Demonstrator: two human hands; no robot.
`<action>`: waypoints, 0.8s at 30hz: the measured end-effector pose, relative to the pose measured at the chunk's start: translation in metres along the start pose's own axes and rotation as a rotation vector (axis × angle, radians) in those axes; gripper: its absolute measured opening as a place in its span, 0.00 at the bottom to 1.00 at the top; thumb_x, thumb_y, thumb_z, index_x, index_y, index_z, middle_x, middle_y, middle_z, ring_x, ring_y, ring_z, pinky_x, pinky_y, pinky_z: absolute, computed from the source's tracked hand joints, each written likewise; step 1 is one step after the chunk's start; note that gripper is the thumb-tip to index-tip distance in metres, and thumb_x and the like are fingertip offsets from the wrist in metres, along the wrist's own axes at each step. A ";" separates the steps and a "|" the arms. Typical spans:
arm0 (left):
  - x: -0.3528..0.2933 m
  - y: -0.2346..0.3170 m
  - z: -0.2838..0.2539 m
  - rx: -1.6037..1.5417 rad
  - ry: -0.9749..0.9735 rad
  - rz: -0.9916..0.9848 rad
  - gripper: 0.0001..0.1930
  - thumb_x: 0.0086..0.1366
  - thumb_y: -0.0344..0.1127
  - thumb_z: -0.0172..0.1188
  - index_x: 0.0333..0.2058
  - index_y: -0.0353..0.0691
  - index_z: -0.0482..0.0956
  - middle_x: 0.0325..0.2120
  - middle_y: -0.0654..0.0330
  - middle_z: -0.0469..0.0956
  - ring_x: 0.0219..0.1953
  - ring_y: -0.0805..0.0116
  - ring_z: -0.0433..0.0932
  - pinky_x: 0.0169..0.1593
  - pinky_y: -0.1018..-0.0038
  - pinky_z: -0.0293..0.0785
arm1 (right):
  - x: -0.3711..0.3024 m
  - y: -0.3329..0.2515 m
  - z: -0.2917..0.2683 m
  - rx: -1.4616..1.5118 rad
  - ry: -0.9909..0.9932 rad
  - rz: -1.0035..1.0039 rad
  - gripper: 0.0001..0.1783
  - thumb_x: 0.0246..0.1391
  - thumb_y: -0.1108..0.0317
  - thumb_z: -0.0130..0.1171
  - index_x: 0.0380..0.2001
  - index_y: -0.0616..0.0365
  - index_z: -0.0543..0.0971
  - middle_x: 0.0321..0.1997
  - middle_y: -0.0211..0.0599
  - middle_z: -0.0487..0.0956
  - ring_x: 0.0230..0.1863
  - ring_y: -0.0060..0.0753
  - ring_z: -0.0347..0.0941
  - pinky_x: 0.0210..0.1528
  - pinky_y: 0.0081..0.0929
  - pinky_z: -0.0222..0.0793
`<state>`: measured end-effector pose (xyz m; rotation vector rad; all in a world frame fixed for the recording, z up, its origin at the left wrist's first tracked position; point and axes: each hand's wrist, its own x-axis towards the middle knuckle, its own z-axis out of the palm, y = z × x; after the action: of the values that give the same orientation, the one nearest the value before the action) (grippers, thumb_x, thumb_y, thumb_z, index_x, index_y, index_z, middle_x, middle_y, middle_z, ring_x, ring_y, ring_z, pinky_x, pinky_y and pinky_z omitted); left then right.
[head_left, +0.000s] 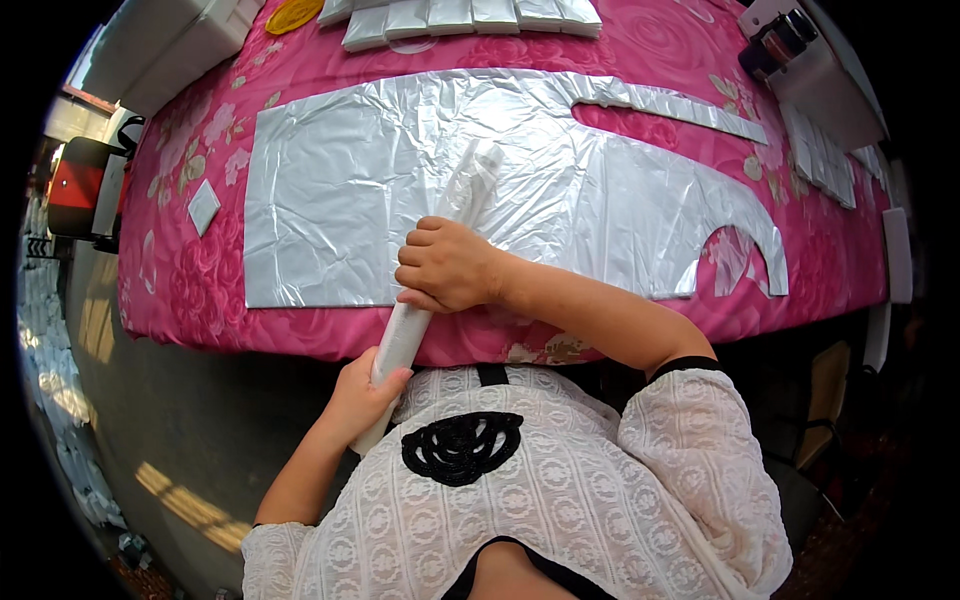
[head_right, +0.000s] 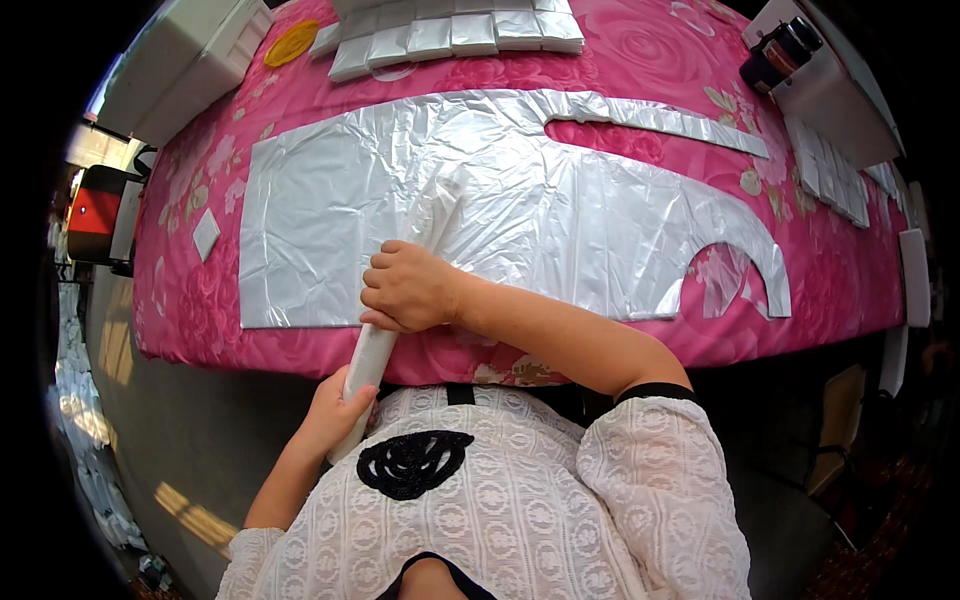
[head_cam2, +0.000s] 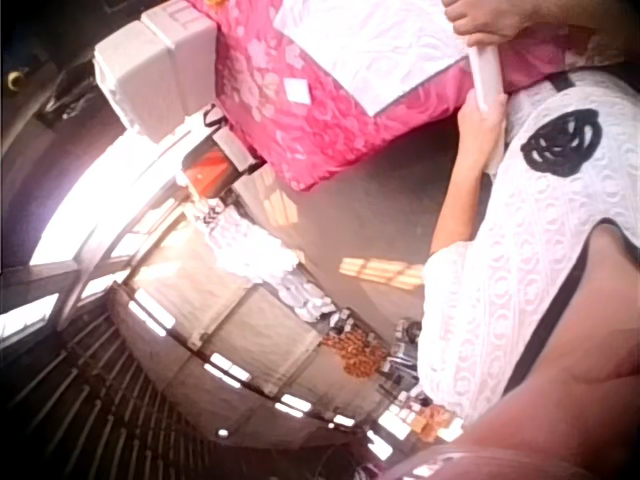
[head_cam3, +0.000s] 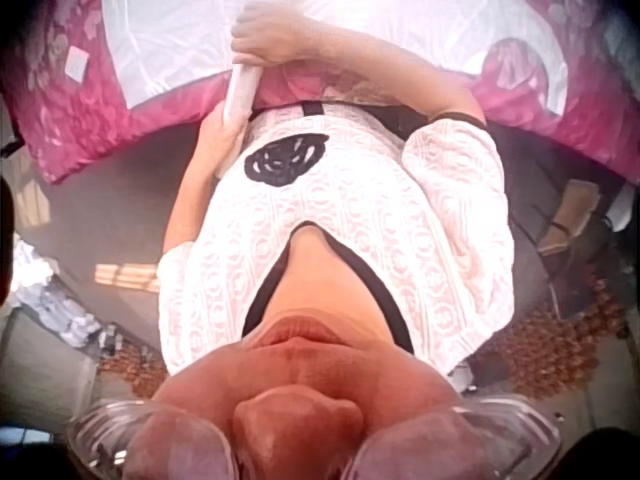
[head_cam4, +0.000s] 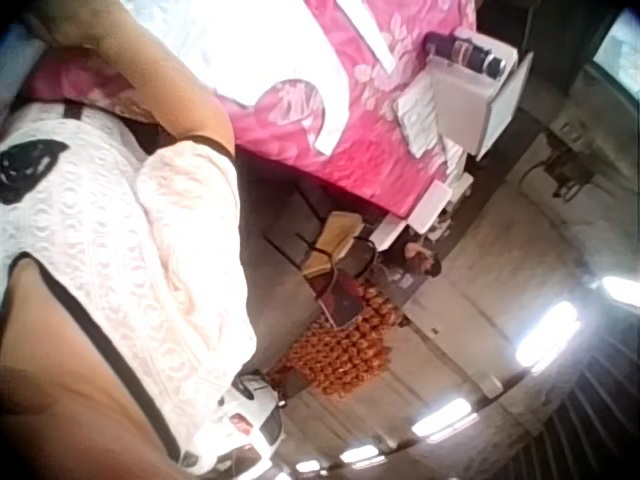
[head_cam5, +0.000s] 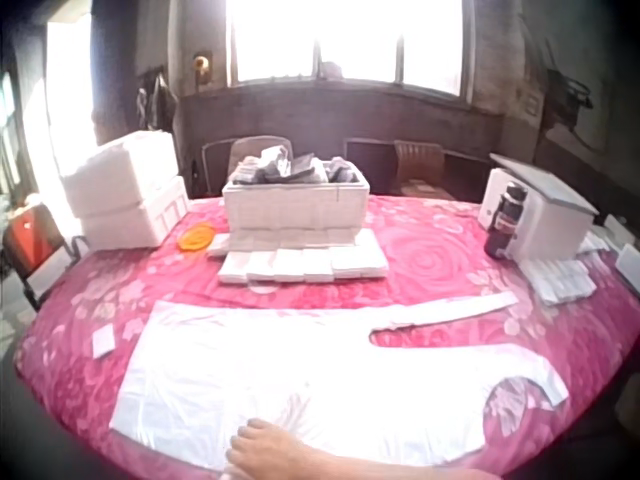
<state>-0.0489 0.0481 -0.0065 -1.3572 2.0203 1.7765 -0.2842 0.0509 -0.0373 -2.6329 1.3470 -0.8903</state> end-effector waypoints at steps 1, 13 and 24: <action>0.000 -0.002 0.000 -0.044 -0.012 -0.004 0.15 0.56 0.39 0.57 0.36 0.33 0.70 0.22 0.58 0.74 0.23 0.72 0.73 0.30 0.73 0.70 | -0.003 0.013 -0.007 -0.014 0.001 0.020 0.14 0.50 0.57 0.49 0.19 0.53 0.69 0.22 0.31 0.69 0.28 0.33 0.65 0.38 0.30 0.60; 0.003 -0.009 -0.010 -0.360 -0.212 -0.087 0.13 0.59 0.37 0.53 0.38 0.34 0.68 0.22 0.61 0.71 0.21 0.74 0.71 0.26 0.77 0.69 | -0.042 0.093 -0.078 0.493 0.203 0.949 0.17 0.56 0.56 0.47 0.29 0.59 0.77 0.24 0.26 0.74 0.26 0.21 0.68 0.30 0.21 0.64; 0.002 -0.018 -0.027 -0.475 -0.376 -0.157 0.21 0.54 0.47 0.58 0.39 0.35 0.68 0.23 0.61 0.71 0.22 0.75 0.71 0.28 0.78 0.70 | -0.030 0.103 -0.071 1.019 0.071 1.127 0.10 0.50 0.63 0.58 0.26 0.59 0.77 0.19 0.23 0.71 0.20 0.14 0.61 0.23 0.13 0.56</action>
<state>-0.0258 0.0261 -0.0128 -1.1225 1.3187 2.3145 -0.4095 0.0246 -0.0233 -0.8851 1.4672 -1.0057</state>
